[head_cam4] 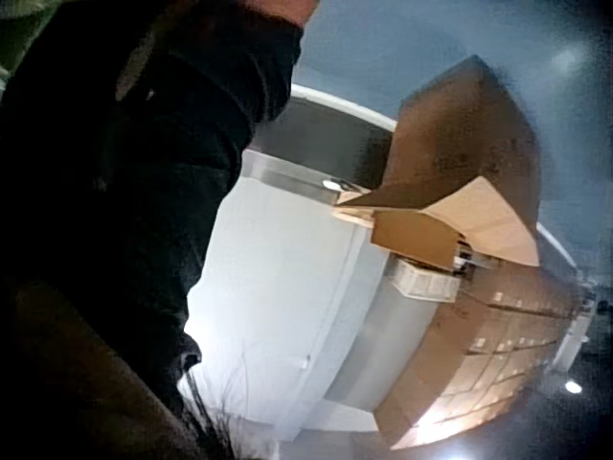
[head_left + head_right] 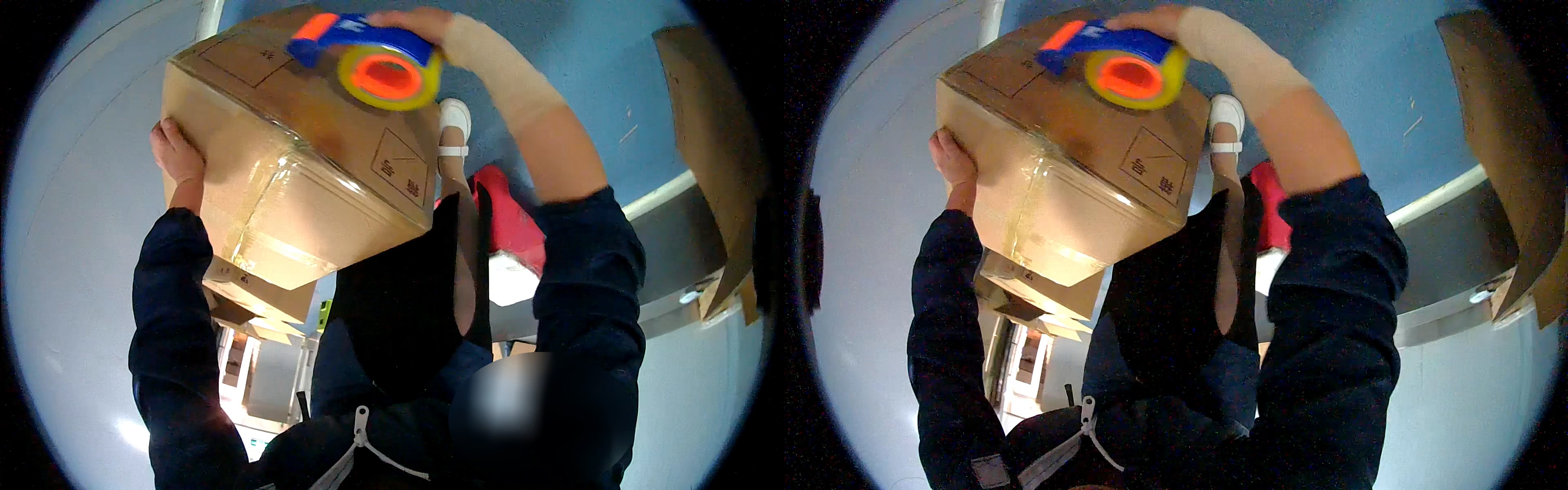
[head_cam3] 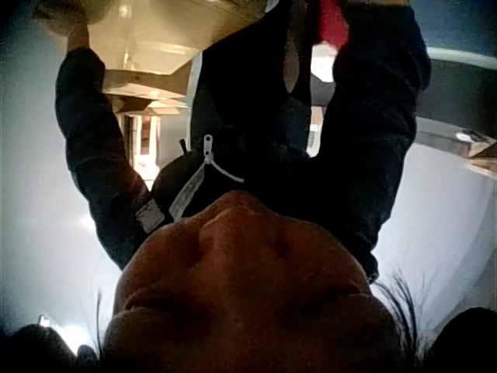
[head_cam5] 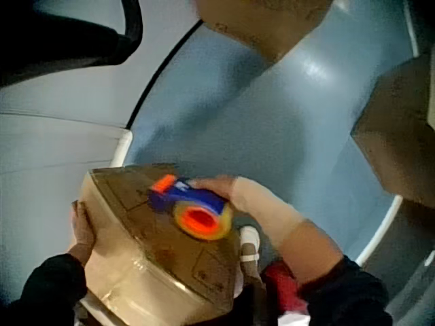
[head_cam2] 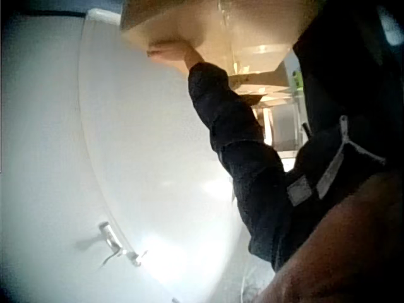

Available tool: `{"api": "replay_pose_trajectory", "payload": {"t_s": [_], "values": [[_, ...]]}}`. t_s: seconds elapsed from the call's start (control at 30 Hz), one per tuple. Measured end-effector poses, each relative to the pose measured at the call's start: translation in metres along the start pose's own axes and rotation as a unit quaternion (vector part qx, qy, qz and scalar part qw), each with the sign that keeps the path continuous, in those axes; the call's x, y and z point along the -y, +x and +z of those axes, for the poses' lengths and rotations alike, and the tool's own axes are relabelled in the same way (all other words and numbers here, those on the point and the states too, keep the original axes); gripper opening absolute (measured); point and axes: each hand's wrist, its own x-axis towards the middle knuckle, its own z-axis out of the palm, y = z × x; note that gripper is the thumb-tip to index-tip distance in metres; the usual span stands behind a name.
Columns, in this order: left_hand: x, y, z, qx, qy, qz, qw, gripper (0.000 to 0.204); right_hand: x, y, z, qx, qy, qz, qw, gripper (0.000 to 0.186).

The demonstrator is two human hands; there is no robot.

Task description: The person uses a handheld tape dispenser to seal multiple cardboard boxes. They apply tape across seams, rotate the boxes to access different sides, and place sealed boxes aside. The person also briefly opens a box to check its contents before resealing it.

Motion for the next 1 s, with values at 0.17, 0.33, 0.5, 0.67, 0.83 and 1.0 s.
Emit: {"api": "replay_pose_trajectory", "payload": {"t_s": [0.17,0.33,0.5,0.67,0.83,1.0], "values": [[-0.018,-0.002,0.008,-0.032,-0.054,-0.005,0.998,0.048,-0.099,-0.119,-0.041,-0.068,0.034,0.074,0.994,0.059],[0.007,0.011,0.003,0.031,-0.107,-0.012,0.994,0.05,-0.234,-0.16,-0.046,0.018,0.16,0.103,0.981,0.059],[0.04,-0.005,-0.009,-0.005,-0.074,0.08,0.994,0.057,-0.287,-0.168,0.007,-0.057,0.302,0.115,0.945,0.057],[0.243,-0.142,-0.085,0.08,-0.115,-0.46,0.877,0.084,-0.333,-0.158,0.046,-0.026,0.481,0.029,0.876,0.052],[0.199,-0.228,-0.081,0.197,-0.252,-0.619,0.717,0.086,-0.333,-0.145,0.098,-0.177,0.596,-0.077,0.779,0.045],[0.125,-0.23,-0.086,0.215,-0.284,-0.657,0.664,0.11,-0.25,-0.11,0.071,-0.219,0.654,-0.157,0.707,0.043]]}}
